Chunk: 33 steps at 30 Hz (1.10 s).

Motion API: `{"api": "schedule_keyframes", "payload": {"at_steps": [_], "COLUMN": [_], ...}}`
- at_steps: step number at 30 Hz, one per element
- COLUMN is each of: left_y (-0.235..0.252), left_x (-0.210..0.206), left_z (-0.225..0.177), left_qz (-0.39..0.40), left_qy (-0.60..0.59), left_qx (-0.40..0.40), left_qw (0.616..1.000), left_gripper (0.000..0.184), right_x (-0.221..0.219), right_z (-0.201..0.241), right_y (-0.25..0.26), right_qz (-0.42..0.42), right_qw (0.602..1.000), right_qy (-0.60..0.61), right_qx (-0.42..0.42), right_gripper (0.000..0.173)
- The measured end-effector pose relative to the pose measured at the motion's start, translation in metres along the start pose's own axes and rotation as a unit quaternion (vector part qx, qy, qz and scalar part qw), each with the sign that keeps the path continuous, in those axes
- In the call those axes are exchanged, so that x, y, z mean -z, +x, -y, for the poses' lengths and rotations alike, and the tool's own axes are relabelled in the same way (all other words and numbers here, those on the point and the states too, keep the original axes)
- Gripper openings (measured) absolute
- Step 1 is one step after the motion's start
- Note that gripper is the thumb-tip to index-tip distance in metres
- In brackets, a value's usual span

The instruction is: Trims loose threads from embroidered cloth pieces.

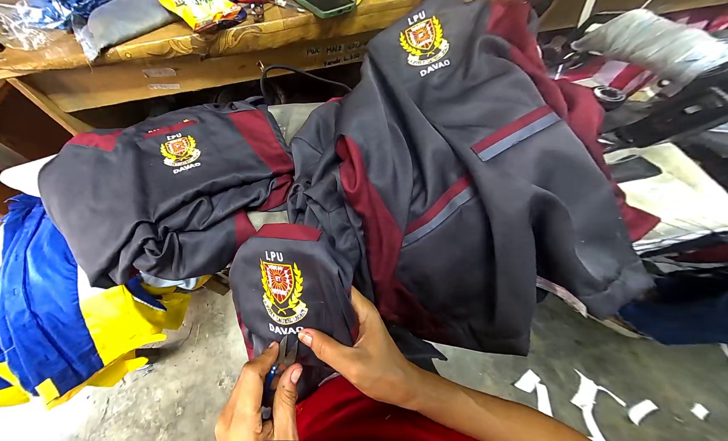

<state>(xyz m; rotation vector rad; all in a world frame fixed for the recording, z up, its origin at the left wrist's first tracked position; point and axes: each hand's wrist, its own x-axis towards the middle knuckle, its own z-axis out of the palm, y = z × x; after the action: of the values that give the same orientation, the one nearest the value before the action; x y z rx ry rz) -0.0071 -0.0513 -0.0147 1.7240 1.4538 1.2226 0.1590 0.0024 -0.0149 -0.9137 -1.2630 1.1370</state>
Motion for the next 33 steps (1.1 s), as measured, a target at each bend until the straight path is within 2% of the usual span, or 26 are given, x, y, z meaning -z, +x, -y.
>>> {"api": "schedule_keyframes", "payload": {"at_steps": [5, 7, 9, 14, 16, 19, 20, 25, 33], "left_y": [0.000, -0.001, -0.001, -0.002, -0.002, -0.001, -0.001, -0.004, 0.001], "left_x": [-0.005, -0.006, -0.008, -0.008, -0.007, -0.005, -0.005, -0.011, -0.006], "left_z": [0.001, 0.002, 0.004, 0.010, 0.010, 0.006, 0.006, 0.013, 0.002], "left_qz": [-0.010, -0.013, -0.029, -0.060, -0.053, -0.017, -0.016, -0.072, -0.044], "left_qy": [-0.161, -0.188, -0.158, 0.018, -0.024, -0.203, -0.228, -0.077, -0.158], "left_qx": [0.025, 0.028, 0.011, -0.064, -0.049, 0.023, 0.031, -0.038, 0.033], "left_qw": [0.987, 0.982, 0.987, 0.996, 0.997, 0.979, 0.973, 0.994, 0.986], "left_gripper": [0.023, 0.023, 0.023, 0.026, 0.024, 0.021, 0.022, 0.020, 0.012], "right_x": [-0.004, -0.005, -0.006, -0.008, -0.008, -0.008, -0.008, -0.009, -0.010], "right_z": [0.000, 0.001, -0.001, -0.002, -0.002, -0.002, -0.003, -0.003, -0.004], "right_y": [-0.003, -0.004, -0.005, -0.006, -0.006, -0.007, -0.007, -0.010, -0.012], "right_qz": [-0.024, -0.028, -0.033, -0.035, -0.032, -0.031, -0.032, -0.030, -0.037], "right_qw": [0.996, 0.994, 0.994, 0.997, 0.998, 0.997, 0.997, 0.998, 0.997], "right_qy": [0.072, 0.090, 0.090, 0.058, 0.057, 0.064, 0.065, 0.051, 0.070], "right_qx": [-0.036, -0.047, -0.044, -0.021, -0.014, -0.016, -0.018, -0.009, -0.023], "right_gripper": [0.051, 0.051, 0.051, 0.053, 0.054, 0.053, 0.053, 0.051, 0.052]}}
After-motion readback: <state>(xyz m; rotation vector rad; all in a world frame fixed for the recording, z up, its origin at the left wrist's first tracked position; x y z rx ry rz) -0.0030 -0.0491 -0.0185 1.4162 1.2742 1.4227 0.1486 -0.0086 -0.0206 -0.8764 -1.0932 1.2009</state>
